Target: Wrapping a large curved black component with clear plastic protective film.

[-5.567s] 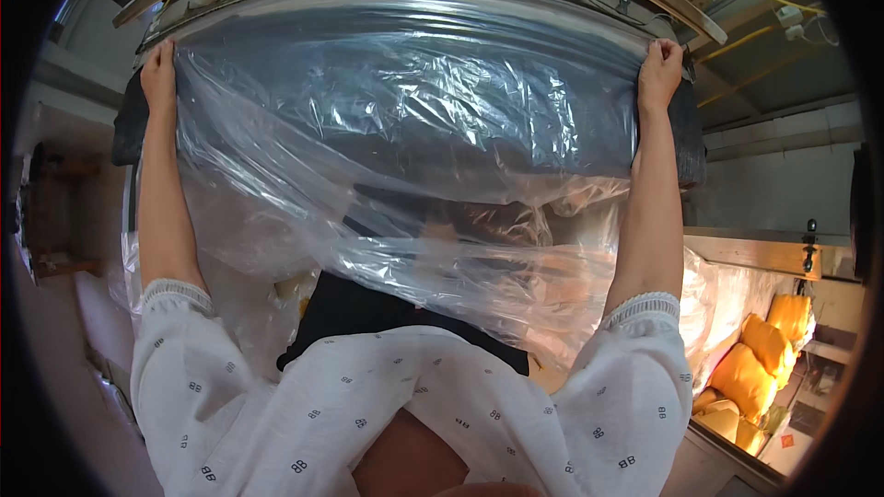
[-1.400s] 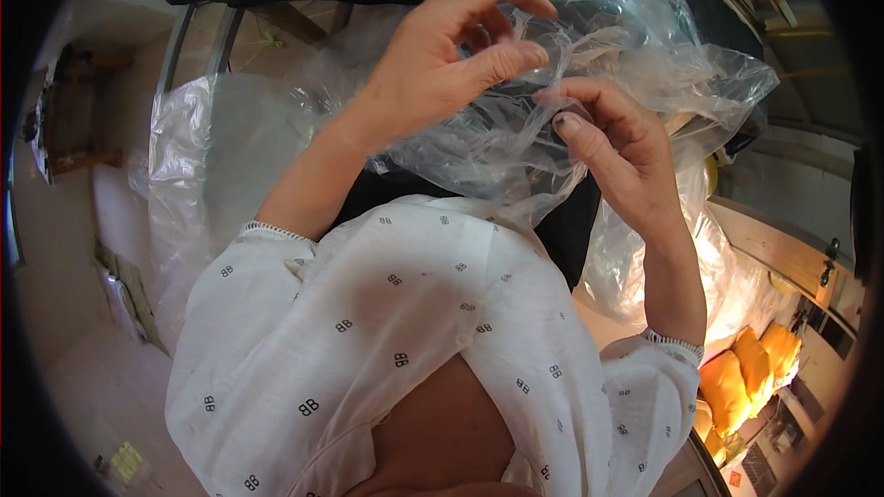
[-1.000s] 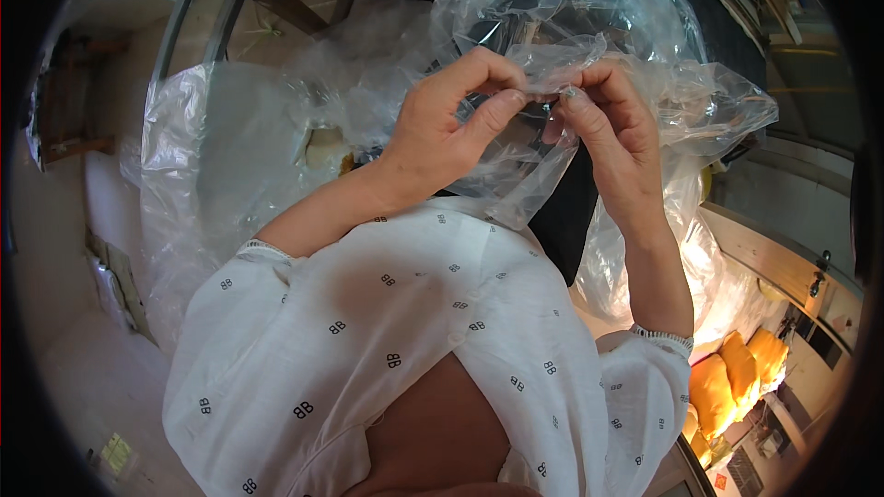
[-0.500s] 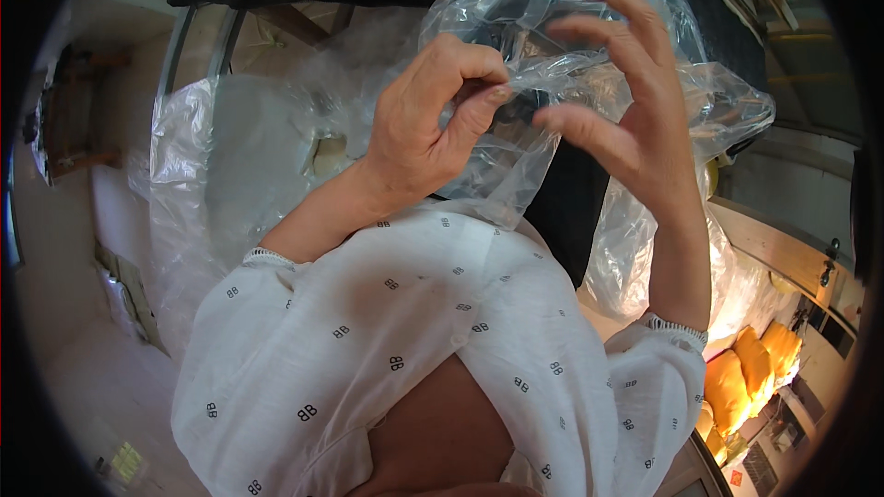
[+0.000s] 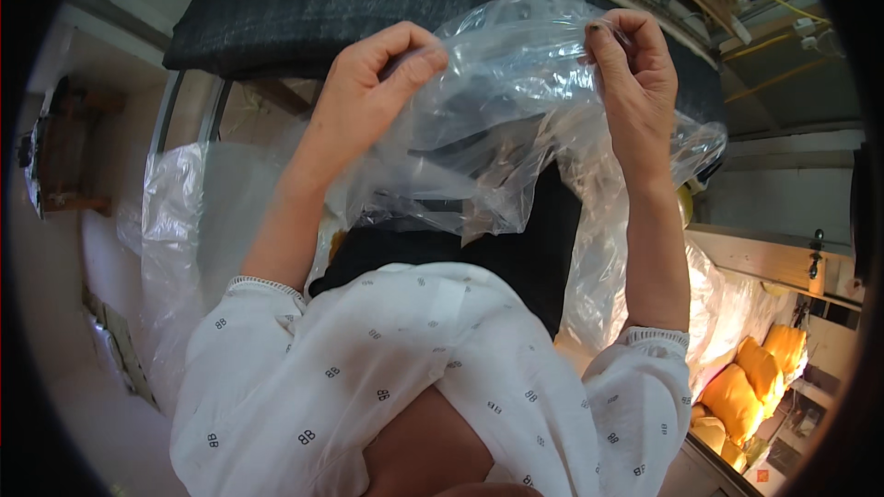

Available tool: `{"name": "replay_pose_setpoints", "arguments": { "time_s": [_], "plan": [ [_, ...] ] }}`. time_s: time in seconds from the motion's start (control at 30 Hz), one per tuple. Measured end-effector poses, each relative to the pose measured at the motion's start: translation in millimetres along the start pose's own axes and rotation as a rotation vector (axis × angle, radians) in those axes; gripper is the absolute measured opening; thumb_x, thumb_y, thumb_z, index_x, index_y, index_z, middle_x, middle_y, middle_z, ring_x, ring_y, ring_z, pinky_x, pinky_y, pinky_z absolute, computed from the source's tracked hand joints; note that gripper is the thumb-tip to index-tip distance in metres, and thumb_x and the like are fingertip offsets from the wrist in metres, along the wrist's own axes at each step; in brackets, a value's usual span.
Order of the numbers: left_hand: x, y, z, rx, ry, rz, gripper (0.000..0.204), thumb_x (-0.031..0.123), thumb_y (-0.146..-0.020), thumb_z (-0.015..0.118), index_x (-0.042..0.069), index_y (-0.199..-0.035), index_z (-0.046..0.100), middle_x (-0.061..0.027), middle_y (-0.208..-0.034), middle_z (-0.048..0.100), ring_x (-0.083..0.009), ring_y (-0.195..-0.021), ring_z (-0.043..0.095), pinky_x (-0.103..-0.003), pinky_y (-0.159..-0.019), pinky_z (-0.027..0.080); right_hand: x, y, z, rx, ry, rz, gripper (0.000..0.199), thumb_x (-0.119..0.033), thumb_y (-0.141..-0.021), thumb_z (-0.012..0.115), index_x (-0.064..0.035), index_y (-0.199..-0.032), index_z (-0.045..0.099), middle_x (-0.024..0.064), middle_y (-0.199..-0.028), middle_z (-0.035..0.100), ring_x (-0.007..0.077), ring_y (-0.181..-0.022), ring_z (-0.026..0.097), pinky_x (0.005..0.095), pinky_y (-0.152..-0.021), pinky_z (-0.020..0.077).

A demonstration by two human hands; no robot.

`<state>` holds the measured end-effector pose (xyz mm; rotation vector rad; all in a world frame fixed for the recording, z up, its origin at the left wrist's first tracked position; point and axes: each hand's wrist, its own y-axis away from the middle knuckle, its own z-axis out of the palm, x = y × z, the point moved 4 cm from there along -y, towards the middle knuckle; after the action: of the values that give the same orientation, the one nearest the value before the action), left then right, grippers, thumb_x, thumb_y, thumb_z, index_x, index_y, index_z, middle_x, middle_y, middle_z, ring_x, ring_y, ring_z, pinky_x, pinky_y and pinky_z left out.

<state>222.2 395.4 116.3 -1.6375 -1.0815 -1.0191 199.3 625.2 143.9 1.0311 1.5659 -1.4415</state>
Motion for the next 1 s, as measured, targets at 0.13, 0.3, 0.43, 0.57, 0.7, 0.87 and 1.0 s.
{"name": "replay_pose_setpoints", "arguments": {
  "time_s": [0.13,0.3,0.43,0.57,0.7,0.87,1.0],
  "plan": [
    [-23.4,-76.0,9.4,0.012,-0.167,0.074,0.018,0.020,-0.085,0.058,0.002,-0.088,0.060,0.0007,-0.073,0.056,-0.0062,-0.068,0.047,-0.021,-0.063,0.039,57.9,-57.8,-39.1,0.202,0.273,-0.150,0.010,-0.010,-0.084,0.061,0.0000,-0.085,0.059,-0.0022,-0.072,0.059,0.0042,-0.065,0.050,0.0184,-0.059,0.0402],
    [-96.0,-153.4,34.7,0.124,-0.093,0.096,0.019,0.021,-0.083,0.060,0.003,-0.088,0.062,0.0028,-0.069,0.055,-0.0046,-0.065,0.046,-0.021,-0.061,0.039,157.0,-92.1,-74.2,0.408,0.255,0.001,0.014,-0.014,-0.078,0.067,-0.0009,-0.083,0.066,-0.0019,-0.071,0.060,0.0043,-0.065,0.051,0.0195,-0.061,0.0416],
    [-111.8,-188.1,32.4,0.318,-0.178,0.089,0.023,0.025,-0.080,0.063,0.004,-0.086,0.065,-0.0001,-0.062,0.057,-0.0078,-0.060,0.049,-0.025,-0.057,0.041,167.9,-110.0,-68.8,0.507,0.154,-0.014,0.016,-0.015,-0.077,0.067,-0.0001,-0.083,0.067,-0.0003,-0.073,0.061,0.0054,-0.066,0.052,0.0208,-0.062,0.0426],
    [-116.6,-221.5,34.8,0.368,-0.247,0.123,0.023,0.027,-0.078,0.062,0.006,-0.086,0.066,-0.0037,-0.063,0.057,-0.0126,-0.059,0.052,-0.027,-0.059,0.042,172.0,-129.5,-73.7,0.580,0.396,-0.016,0.017,-0.017,-0.076,0.067,-0.0010,-0.082,0.068,0.0032,-0.075,0.062,0.0099,-0.067,0.055,0.0237,-0.064,0.0439],
    [-122.4,-243.2,33.6,0.406,-0.293,0.105,0.023,0.029,-0.075,0.061,0.009,-0.084,0.067,-0.0128,-0.075,0.065,-0.0295,-0.071,0.062,-0.037,-0.064,0.047,174.3,-145.5,-74.0,0.610,0.579,-0.138,0.015,-0.019,-0.073,0.068,-0.0050,-0.079,0.070,0.0066,-0.075,0.059,0.0170,-0.068,0.057,0.0281,-0.065,0.0449],
    [-117.3,-247.0,38.6,0.435,-0.473,0.096,0.025,0.033,-0.078,0.062,0.009,-0.082,0.066,-0.0120,-0.072,0.063,-0.0283,-0.069,0.061,-0.036,-0.063,0.046,178.5,-155.7,-81.3,0.613,0.660,-0.138,0.013,-0.018,-0.072,0.067,-0.0059,-0.073,0.068,0.0069,-0.072,0.054,0.0208,-0.067,0.055,0.0308,-0.065,0.0445],
    [-106.8,-241.8,38.4,0.426,-0.726,0.090,0.033,0.041,-0.078,0.060,0.008,-0.077,0.066,-0.0149,-0.071,0.063,-0.0328,-0.071,0.062,-0.040,-0.063,0.047,178.6,-155.6,-82.6,0.670,0.821,0.010,0.025,-0.022,-0.069,0.069,-0.0069,-0.084,0.056,0.0108,-0.089,0.049,0.0274,-0.085,0.051,0.0371,-0.078,0.0400]
  ]
}}
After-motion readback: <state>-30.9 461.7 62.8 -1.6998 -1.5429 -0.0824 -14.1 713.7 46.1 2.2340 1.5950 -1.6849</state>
